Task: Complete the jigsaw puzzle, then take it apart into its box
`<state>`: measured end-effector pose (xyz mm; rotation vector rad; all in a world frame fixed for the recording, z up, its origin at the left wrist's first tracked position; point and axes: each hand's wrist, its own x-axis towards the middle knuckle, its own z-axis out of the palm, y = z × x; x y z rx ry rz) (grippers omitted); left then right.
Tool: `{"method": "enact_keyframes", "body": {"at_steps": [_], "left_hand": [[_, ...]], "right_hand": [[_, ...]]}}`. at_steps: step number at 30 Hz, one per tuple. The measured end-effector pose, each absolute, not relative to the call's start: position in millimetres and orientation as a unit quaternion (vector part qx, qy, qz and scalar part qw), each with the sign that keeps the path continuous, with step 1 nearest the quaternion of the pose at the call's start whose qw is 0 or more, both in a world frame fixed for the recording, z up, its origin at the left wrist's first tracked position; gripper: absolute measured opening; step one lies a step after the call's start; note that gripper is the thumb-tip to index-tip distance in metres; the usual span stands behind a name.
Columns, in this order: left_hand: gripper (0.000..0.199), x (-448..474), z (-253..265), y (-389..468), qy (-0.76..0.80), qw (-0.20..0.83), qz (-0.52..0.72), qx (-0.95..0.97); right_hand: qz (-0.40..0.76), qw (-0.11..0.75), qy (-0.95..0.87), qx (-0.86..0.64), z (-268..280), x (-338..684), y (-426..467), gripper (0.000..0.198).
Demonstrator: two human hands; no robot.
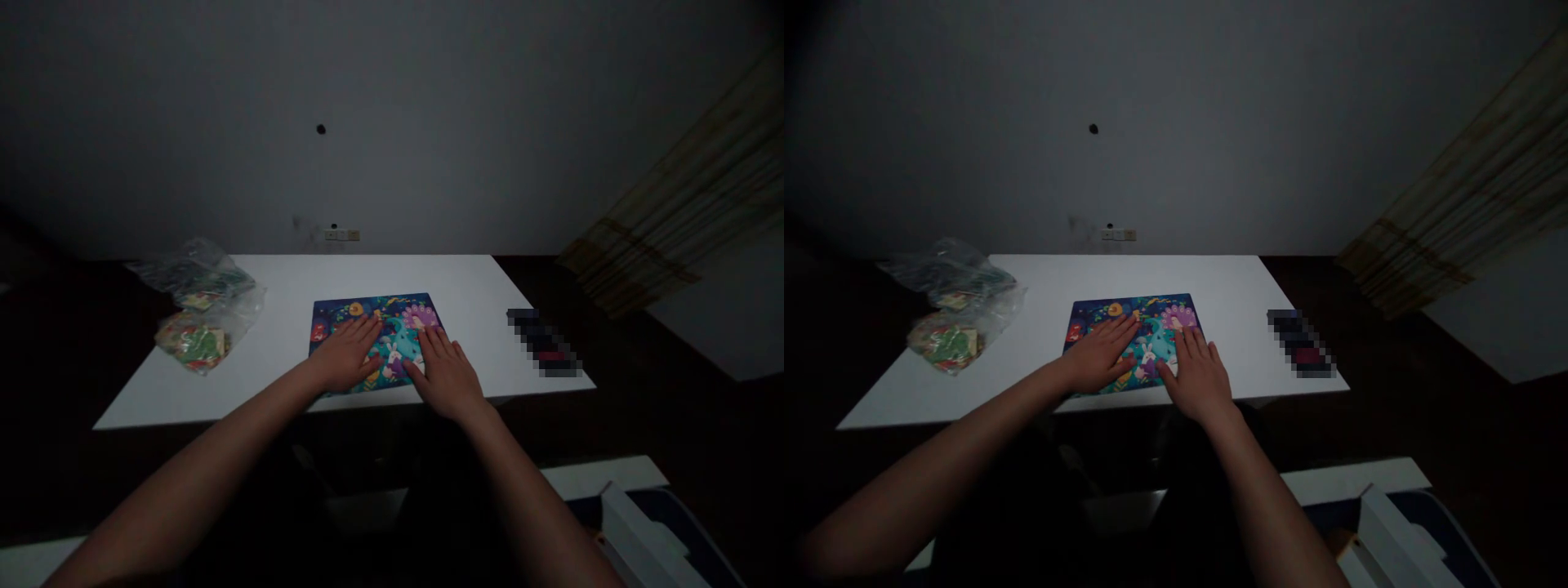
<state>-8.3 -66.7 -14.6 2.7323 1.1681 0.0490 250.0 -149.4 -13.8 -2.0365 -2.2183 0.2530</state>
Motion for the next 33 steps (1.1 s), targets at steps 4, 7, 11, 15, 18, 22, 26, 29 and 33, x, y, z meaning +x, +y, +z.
{"method": "enact_keyframes", "body": {"at_steps": [4,7,11,15,18,22,26,29,33], "left_hand": [[0.087,-55,-13,-96,0.449,0.085,0.027,0.889],[0.087,-75,-14,-111,0.479,0.074,0.035,0.874],[0.089,-57,-11,-118,0.505,0.059,0.026,0.860],[0.093,-9,-6,-116,0.548,0.048,-0.001,0.835],[0.085,10,-7,-113,0.493,0.048,0.004,0.869],[0.083,10,-13,-103,0.473,0.053,0.024,0.879],[0.086,15,-12,-84,0.470,0.068,0.027,0.880],[0.088,25,-9,-69,0.452,0.081,0.028,0.888],[0.090,38,-8,-58,0.456,0.086,0.029,0.885]], "right_hand": [[0.087,0.061,-0.730,-0.675,-16,257,-151,0.090],[0.081,0.065,-0.725,-0.681,-21,257,-151,0.092],[0.062,0.088,-0.728,-0.677,-24,240,-150,0.093],[0.066,0.104,-0.771,-0.625,-24,221,-148,0.083],[0.073,0.091,-0.777,-0.618,-23,220,-147,0.084],[0.079,0.078,-0.789,-0.605,-22,231,-138,0.087],[0.083,0.076,-0.788,-0.605,-27,247,-116,0.089],[0.063,0.096,-0.783,-0.612,-38,260,-99,0.089],[0.034,0.112,-0.782,-0.612,-56,278,-82,0.091]]}}
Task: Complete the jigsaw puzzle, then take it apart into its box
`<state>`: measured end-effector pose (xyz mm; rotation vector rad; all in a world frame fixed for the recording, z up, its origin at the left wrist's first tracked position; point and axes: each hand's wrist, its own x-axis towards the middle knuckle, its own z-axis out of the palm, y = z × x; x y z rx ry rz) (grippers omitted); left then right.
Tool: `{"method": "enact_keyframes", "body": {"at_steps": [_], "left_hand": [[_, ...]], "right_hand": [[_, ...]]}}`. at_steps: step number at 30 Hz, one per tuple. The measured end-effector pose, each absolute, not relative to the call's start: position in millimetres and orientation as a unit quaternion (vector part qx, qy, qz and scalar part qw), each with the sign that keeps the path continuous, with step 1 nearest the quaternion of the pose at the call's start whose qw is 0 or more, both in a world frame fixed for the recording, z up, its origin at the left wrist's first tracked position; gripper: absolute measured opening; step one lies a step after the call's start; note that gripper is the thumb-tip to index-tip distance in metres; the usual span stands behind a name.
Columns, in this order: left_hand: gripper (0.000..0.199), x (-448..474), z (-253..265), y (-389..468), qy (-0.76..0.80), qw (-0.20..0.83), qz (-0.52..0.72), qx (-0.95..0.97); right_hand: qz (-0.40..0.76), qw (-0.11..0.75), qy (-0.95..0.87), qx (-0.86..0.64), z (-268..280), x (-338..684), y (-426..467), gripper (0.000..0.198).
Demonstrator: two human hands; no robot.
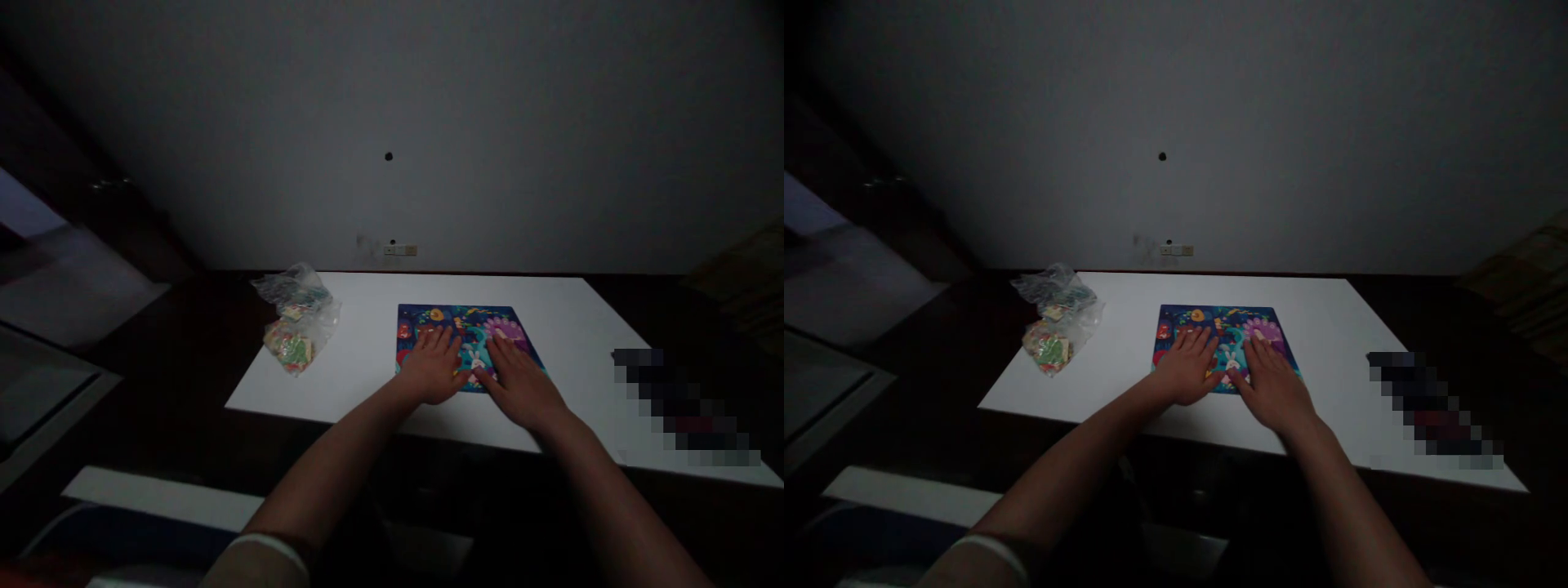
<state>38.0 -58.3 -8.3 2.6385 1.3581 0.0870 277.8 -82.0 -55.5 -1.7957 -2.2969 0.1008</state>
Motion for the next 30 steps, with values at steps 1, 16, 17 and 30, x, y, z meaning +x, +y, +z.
{"method": "enact_keyframes", "body": {"at_steps": [1,16,17,30], "left_hand": [[0.090,41,-9,-58,0.455,0.088,0.026,0.886],[0.069,10,-8,-103,0.392,0.090,0.076,0.912],[0.067,0,-8,-113,0.400,0.096,0.088,0.907],[0.058,-50,-29,-178,0.414,0.066,0.122,0.900]], "right_hand": [[0.029,0.116,-0.782,-0.612,-59,282,-79,0.091],[0.016,0.154,-0.801,-0.579,-43,293,-118,0.075],[0.015,0.154,-0.804,-0.574,-43,296,-129,0.074],[0.041,0.146,-0.822,-0.549,-30,311,-202,0.067]]}}
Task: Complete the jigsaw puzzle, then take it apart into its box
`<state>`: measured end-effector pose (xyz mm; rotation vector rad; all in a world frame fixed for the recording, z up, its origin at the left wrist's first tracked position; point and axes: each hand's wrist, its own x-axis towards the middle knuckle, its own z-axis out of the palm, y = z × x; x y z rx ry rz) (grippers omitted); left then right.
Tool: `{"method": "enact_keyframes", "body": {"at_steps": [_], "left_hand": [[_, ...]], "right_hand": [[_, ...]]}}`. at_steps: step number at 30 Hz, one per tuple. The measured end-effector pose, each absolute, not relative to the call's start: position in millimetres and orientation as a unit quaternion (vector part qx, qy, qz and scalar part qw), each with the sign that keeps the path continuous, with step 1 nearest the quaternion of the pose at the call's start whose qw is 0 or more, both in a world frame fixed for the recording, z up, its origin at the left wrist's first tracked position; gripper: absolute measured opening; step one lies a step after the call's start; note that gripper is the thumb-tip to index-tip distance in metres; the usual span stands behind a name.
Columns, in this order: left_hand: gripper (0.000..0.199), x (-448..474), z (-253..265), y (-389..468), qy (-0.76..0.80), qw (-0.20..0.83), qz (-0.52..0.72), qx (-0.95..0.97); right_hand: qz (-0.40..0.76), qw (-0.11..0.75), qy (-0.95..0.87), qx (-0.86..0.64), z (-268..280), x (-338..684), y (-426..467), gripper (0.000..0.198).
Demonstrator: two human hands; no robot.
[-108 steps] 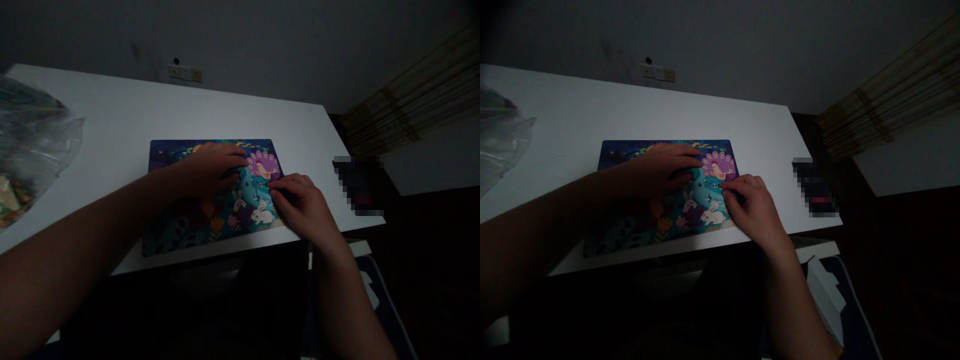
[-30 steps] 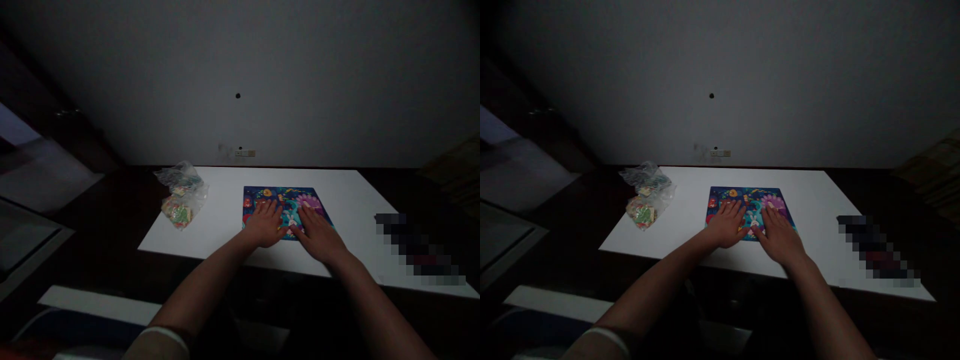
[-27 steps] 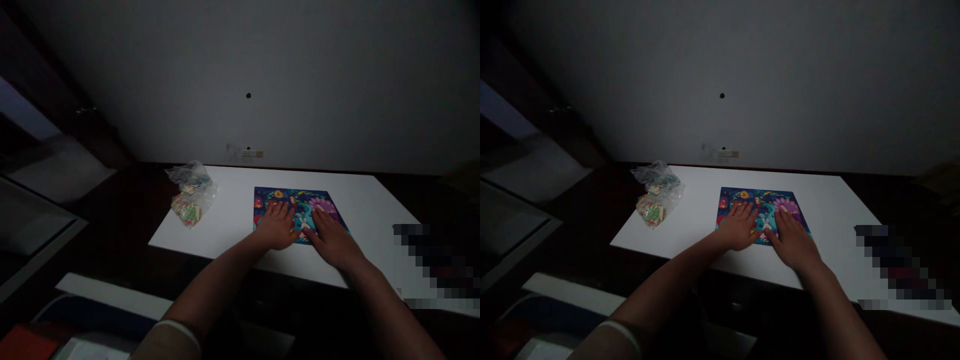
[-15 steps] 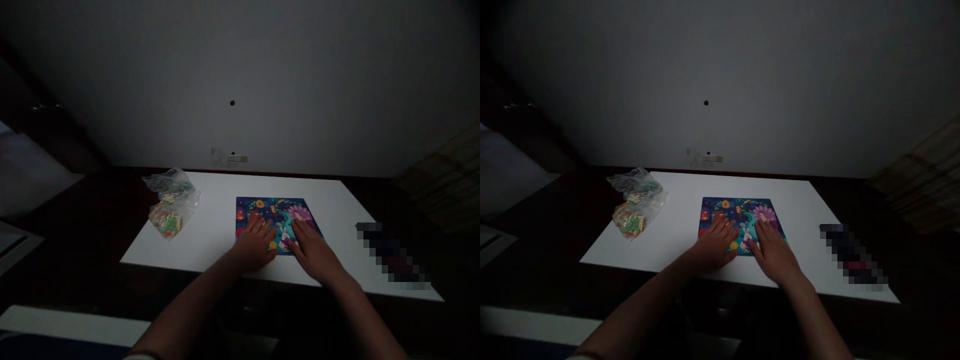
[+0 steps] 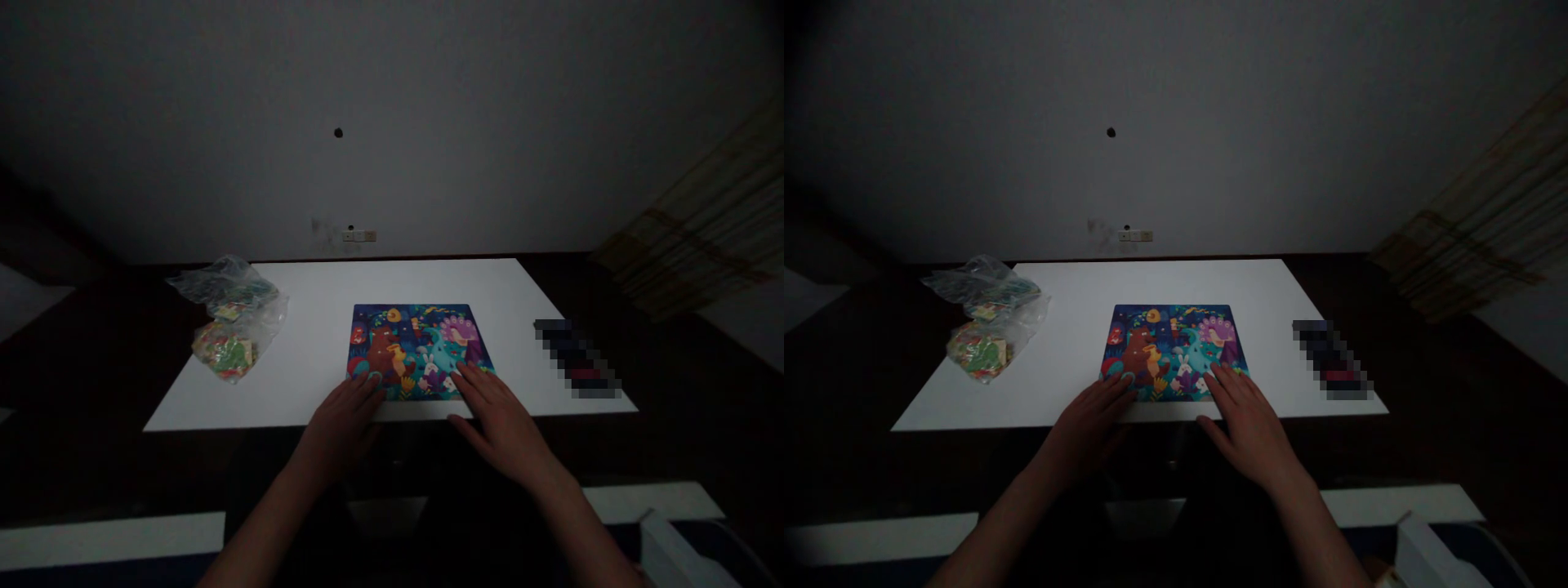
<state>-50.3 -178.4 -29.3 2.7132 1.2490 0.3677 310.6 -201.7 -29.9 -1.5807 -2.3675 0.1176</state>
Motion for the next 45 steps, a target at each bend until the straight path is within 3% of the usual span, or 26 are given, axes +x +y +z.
{"method": "enact_keyframes", "body": {"at_steps": [5,13,21,25,32,37,45], "left_hand": [[0.047,-65,-23,-165,0.421,0.108,0.160,0.886],[0.085,-50,-23,-146,0.451,0.051,0.145,0.879],[0.084,-40,-32,-148,0.460,0.018,0.095,0.883],[0.087,-43,-9,-136,0.442,0.050,0.080,0.892],[0.076,-29,1,-92,0.364,0.044,0.071,0.928],[0.075,-22,-16,-76,0.330,0.056,0.042,0.941],[0.068,-6,-17,-87,0.380,0.040,0.035,0.923]], "right_hand": [[0.040,0.169,-0.823,-0.540,-29,313,-201,0.067],[0.004,0.258,-0.798,-0.545,-41,323,-210,0.055],[-0.092,0.384,-0.658,-0.641,-39,368,-219,0.052],[-0.126,0.352,-0.575,-0.728,-40,412,-212,0.075],[-0.080,0.291,-0.497,-0.814,-44,454,-199,0.116],[-0.021,0.263,-0.460,-0.848,-39,456,-195,0.123],[-0.020,0.248,-0.437,-0.864,-27,459,-187,0.117]]}}
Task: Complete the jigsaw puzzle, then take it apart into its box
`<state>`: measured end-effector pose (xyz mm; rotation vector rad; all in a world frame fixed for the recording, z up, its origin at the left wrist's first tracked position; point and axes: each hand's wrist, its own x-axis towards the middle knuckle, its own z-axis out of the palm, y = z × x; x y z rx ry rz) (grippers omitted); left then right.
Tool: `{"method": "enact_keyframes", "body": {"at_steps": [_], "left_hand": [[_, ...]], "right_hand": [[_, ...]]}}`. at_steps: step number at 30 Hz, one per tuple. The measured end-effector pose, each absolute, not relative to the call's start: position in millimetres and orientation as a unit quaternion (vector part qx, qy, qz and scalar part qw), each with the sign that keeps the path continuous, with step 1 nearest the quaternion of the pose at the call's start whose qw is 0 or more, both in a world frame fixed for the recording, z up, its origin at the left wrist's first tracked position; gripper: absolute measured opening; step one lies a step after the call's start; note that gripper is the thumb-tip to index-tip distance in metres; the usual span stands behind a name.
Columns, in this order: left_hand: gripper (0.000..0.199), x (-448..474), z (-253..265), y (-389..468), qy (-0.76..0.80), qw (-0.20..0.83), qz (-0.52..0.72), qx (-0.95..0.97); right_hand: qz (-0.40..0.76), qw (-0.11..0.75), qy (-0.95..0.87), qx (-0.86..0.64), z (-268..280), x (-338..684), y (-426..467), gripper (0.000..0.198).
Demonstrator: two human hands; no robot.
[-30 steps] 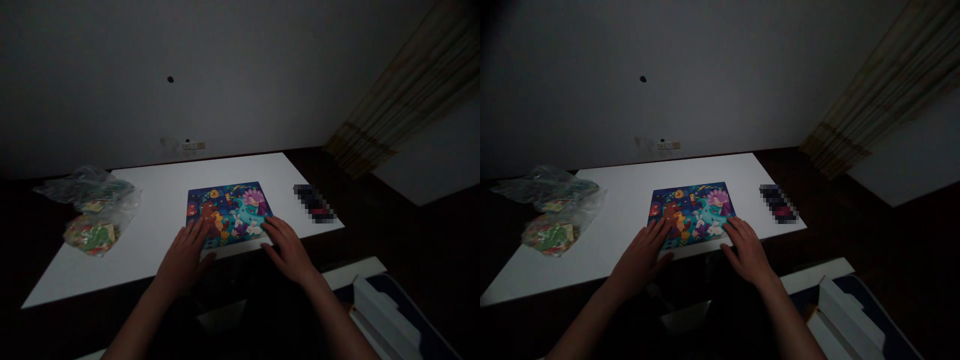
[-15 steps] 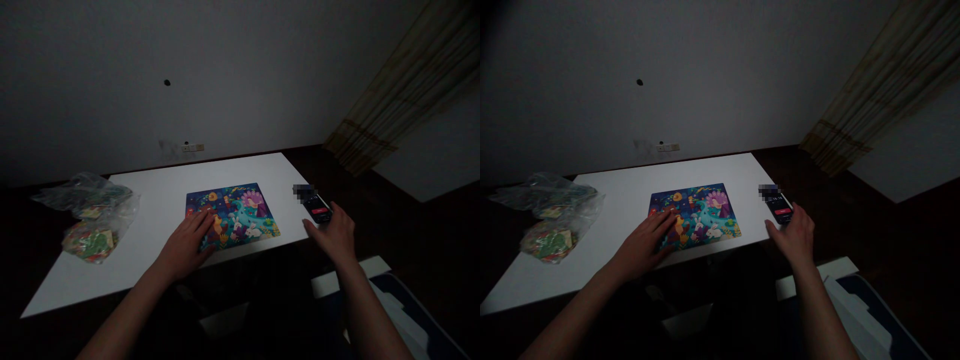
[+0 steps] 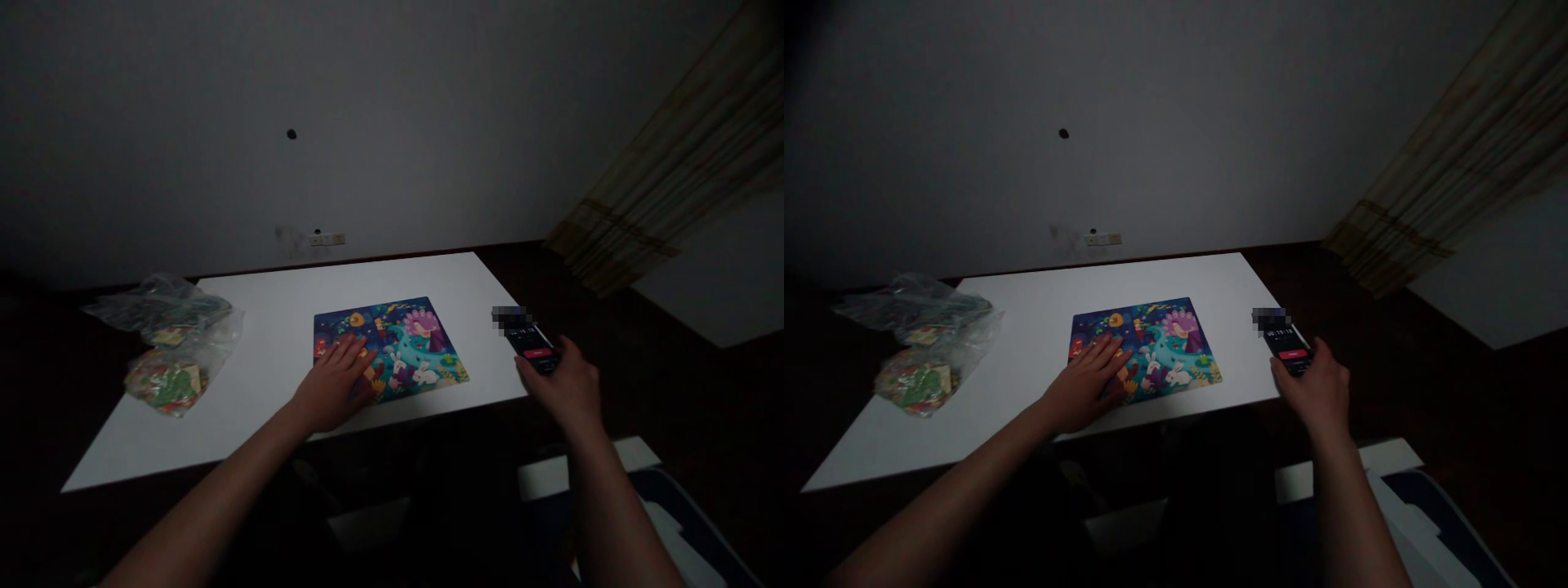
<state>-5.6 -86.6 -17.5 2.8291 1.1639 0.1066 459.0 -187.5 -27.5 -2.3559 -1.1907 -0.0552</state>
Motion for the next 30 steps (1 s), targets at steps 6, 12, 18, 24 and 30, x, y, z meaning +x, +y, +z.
{"method": "enact_keyframes", "body": {"at_steps": [6,12,18,24,30], "left_hand": [[0.068,33,-16,-103,0.457,0.036,0.055,0.887],[0.070,49,-23,-107,0.469,0.044,0.082,0.878],[0.071,22,-20,-80,0.405,0.053,0.060,0.911],[0.078,-6,-23,-41,0.316,0.056,0.032,0.947],[0.079,-6,-27,-36,0.321,0.039,0.036,0.946]], "right_hand": [[-0.031,0.248,-0.444,-0.860,-31,463,-186,0.113],[-0.063,0.254,-0.465,-0.845,-44,470,-186,0.108],[-0.042,0.245,-0.535,-0.807,-48,480,-191,0.098],[0.088,0.331,-0.564,-0.751,-5,512,-231,0.082],[0.067,0.369,-0.514,-0.771,36,549,-291,0.068]]}}
